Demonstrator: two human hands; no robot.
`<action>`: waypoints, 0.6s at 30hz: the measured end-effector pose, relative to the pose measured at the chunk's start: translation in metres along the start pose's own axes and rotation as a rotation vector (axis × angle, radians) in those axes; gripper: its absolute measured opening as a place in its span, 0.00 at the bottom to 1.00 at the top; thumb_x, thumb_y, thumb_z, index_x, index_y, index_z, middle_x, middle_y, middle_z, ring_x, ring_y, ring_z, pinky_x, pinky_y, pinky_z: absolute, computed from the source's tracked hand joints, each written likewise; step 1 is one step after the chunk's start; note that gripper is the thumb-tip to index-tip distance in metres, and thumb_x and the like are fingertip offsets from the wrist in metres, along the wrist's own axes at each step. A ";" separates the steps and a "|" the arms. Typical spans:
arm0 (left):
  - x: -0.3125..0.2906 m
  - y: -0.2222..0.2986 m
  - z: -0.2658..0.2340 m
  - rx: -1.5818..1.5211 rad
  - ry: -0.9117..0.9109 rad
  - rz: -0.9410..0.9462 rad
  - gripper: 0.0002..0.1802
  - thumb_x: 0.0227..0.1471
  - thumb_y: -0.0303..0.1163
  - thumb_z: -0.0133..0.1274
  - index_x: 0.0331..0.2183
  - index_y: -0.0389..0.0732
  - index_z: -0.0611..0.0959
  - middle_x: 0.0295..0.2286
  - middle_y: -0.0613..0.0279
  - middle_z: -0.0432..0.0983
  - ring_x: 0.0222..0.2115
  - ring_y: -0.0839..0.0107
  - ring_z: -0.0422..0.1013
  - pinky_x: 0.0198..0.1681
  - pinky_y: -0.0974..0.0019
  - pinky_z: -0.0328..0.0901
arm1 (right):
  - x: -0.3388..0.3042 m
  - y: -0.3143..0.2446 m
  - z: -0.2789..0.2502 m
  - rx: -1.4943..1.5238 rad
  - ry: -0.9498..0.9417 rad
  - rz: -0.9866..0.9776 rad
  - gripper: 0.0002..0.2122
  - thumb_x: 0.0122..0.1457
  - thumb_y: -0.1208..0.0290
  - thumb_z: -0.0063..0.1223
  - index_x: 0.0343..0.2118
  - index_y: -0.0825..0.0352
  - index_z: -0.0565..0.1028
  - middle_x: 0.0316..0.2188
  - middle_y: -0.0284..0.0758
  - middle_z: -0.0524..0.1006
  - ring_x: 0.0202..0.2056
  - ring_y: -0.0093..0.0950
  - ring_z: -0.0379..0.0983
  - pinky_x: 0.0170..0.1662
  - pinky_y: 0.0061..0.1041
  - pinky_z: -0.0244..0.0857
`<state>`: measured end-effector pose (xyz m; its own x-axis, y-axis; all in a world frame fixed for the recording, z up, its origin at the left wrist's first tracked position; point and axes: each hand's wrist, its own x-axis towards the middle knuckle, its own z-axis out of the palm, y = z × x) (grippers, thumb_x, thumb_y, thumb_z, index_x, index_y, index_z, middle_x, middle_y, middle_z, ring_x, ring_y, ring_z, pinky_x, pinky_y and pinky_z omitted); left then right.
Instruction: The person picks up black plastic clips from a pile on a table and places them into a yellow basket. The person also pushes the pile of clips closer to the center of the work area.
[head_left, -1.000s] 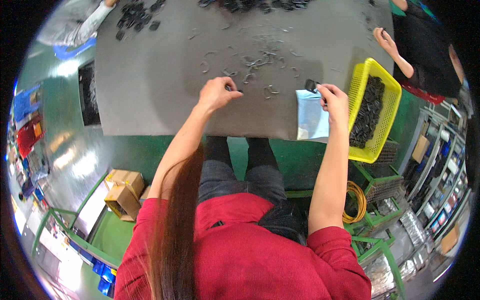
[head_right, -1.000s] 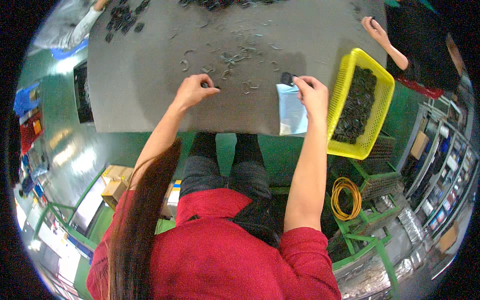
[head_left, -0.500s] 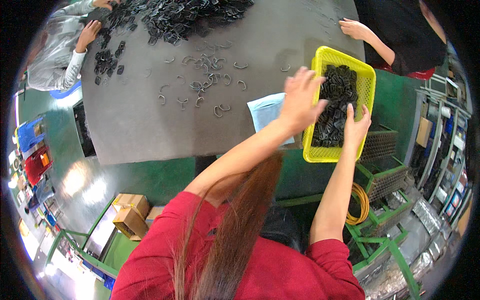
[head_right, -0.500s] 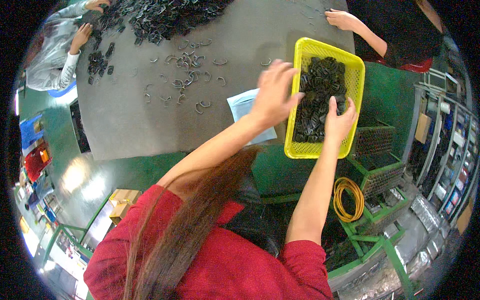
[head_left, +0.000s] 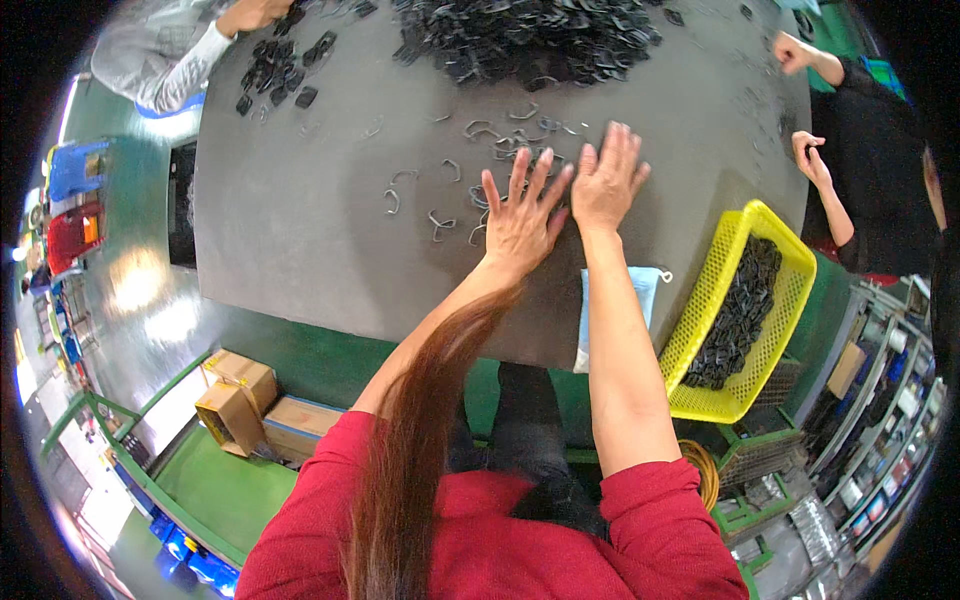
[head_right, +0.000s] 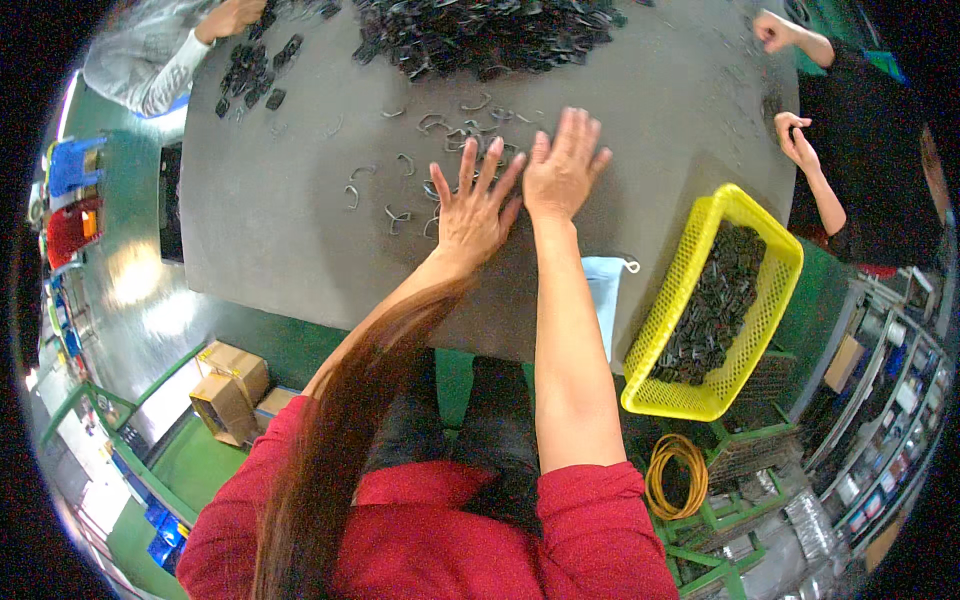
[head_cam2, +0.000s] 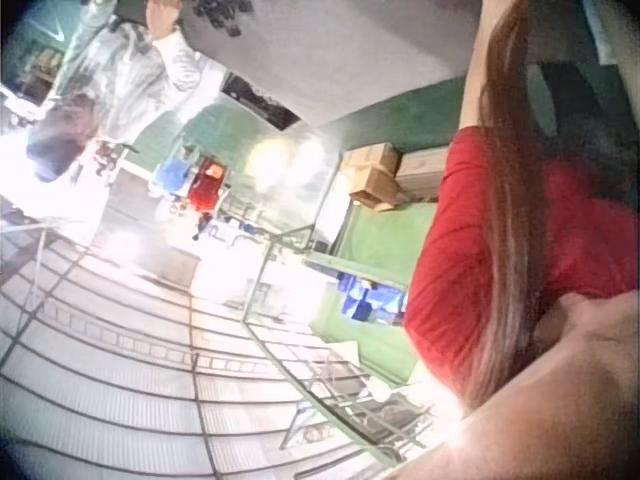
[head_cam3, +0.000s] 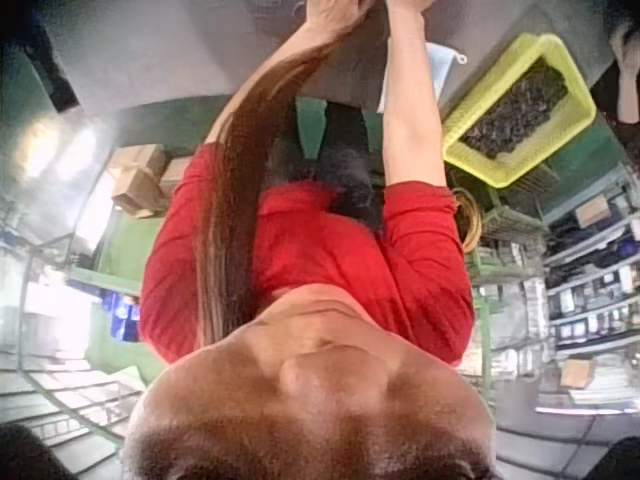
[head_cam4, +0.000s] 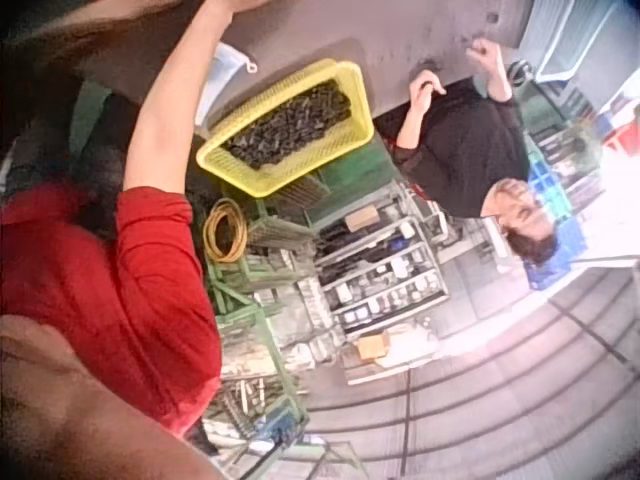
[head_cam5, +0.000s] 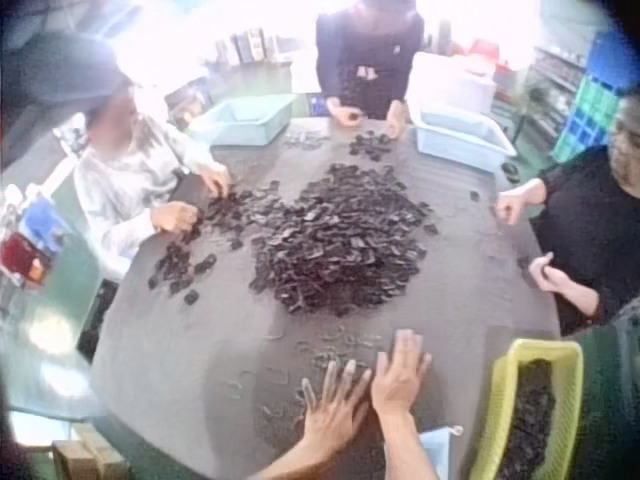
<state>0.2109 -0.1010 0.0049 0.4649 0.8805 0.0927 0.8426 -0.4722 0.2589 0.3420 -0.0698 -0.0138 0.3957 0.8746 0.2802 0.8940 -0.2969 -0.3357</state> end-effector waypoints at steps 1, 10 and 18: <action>0.005 -0.010 -0.001 -0.005 0.021 -0.070 0.34 0.51 0.47 0.45 0.59 0.56 0.57 0.61 0.64 0.42 0.62 0.57 0.31 0.54 0.32 0.17 | 0.001 -0.018 0.007 0.044 0.001 -0.108 0.22 0.59 0.59 0.39 0.56 0.61 0.62 0.57 0.35 0.61 0.61 0.33 0.50 0.61 0.45 0.37; -0.063 -0.152 -0.067 -0.049 0.118 -0.351 0.31 0.54 0.38 0.42 0.58 0.44 0.58 0.60 0.60 0.46 0.62 0.58 0.35 0.55 0.34 0.18 | -0.019 -0.197 0.062 0.315 -0.165 -0.479 0.21 0.59 0.58 0.39 0.54 0.59 0.64 0.56 0.33 0.62 0.60 0.32 0.52 0.62 0.41 0.39; -0.164 -0.205 -0.086 -0.140 0.120 -0.350 0.35 0.51 0.40 0.46 0.58 0.42 0.56 0.59 0.57 0.47 0.62 0.55 0.36 0.57 0.38 0.21 | -0.067 -0.115 -0.014 0.000 0.000 0.016 0.21 0.59 0.64 0.41 0.56 0.60 0.61 0.58 0.39 0.58 0.61 0.40 0.46 0.60 0.49 0.39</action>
<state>-0.0611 -0.1451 0.0189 0.1141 0.9898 0.0850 0.8956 -0.1395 0.4225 0.2154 -0.0995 0.0188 0.4101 0.8698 0.2745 0.8875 -0.3112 -0.3399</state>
